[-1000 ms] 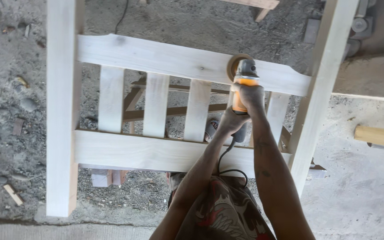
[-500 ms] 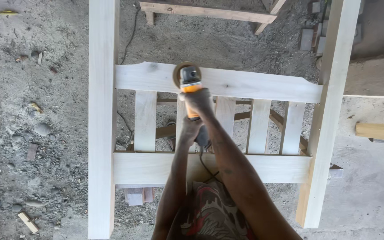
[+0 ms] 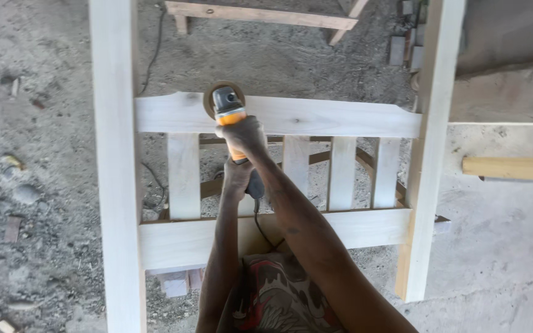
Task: The person uses an electric sander to smooth the surfaces of a white wooden chair frame. They systematically sand the horizontal rails and vertical slats, moving the tool back and forth along the grain.
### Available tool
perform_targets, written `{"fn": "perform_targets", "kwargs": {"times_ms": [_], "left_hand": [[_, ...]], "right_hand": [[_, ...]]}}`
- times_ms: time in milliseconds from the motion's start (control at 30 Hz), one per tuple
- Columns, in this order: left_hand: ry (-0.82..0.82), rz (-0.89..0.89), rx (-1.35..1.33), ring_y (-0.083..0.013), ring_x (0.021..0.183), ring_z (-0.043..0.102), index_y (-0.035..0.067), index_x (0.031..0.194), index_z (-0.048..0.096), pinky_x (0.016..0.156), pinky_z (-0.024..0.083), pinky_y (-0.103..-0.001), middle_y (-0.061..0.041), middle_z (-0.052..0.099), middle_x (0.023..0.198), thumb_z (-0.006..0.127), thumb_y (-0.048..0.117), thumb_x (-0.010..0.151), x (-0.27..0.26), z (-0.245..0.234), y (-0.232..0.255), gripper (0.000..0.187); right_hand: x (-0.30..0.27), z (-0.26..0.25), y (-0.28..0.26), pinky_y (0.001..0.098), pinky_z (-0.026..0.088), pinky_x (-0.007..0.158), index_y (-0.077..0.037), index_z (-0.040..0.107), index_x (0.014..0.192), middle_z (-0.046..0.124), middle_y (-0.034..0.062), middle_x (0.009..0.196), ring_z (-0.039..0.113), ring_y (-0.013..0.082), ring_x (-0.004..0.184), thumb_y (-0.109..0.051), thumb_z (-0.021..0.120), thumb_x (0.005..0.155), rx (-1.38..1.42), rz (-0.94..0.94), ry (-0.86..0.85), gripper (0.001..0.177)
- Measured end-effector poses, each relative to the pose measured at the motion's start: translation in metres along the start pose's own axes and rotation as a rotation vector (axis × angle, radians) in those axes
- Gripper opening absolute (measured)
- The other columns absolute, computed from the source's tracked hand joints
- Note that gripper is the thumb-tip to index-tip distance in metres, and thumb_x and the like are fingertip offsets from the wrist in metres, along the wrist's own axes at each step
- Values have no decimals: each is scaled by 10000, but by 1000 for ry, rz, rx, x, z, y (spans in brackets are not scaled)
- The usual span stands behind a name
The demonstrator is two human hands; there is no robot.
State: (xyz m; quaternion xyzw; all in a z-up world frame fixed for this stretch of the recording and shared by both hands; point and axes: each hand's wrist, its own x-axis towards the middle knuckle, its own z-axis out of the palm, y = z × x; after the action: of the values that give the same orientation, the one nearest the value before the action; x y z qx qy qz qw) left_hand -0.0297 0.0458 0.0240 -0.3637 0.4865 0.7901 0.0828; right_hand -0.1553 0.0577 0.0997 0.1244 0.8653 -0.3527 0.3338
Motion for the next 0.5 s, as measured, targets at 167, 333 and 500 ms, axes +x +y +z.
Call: {"fn": "perform_targets", "kwargs": {"times_ms": [167, 333, 500], "left_hand": [[-74, 2, 83, -119, 719, 679, -8, 1055, 721, 631, 538, -297, -53, 746, 871, 872, 238, 751, -8, 101, -32, 419], [-166, -23, 257, -120, 747, 715, 8, 1035, 728, 661, 564, -297, -66, 772, 886, 872, 263, 737, -17, 197, -60, 418], [-284, -36, 229, -121, 781, 704, 28, 1072, 697, 704, 573, -295, -59, 759, 909, 875, 294, 738, -36, 284, -78, 462]], "right_hand": [[11, -85, 62, 349, 617, 698, -18, 756, 985, 790, 120, 887, 774, 214, 786, -280, 846, 633, 104, 34, 109, 448], [25, -179, 138, 361, 604, 765, -11, 772, 996, 793, 128, 923, 777, 237, 867, -306, 841, 618, 166, 70, 197, 484], [31, -262, 195, 347, 601, 865, -20, 734, 1066, 769, 140, 1030, 750, 239, 954, -329, 866, 610, 79, 227, 201, 566]]}}
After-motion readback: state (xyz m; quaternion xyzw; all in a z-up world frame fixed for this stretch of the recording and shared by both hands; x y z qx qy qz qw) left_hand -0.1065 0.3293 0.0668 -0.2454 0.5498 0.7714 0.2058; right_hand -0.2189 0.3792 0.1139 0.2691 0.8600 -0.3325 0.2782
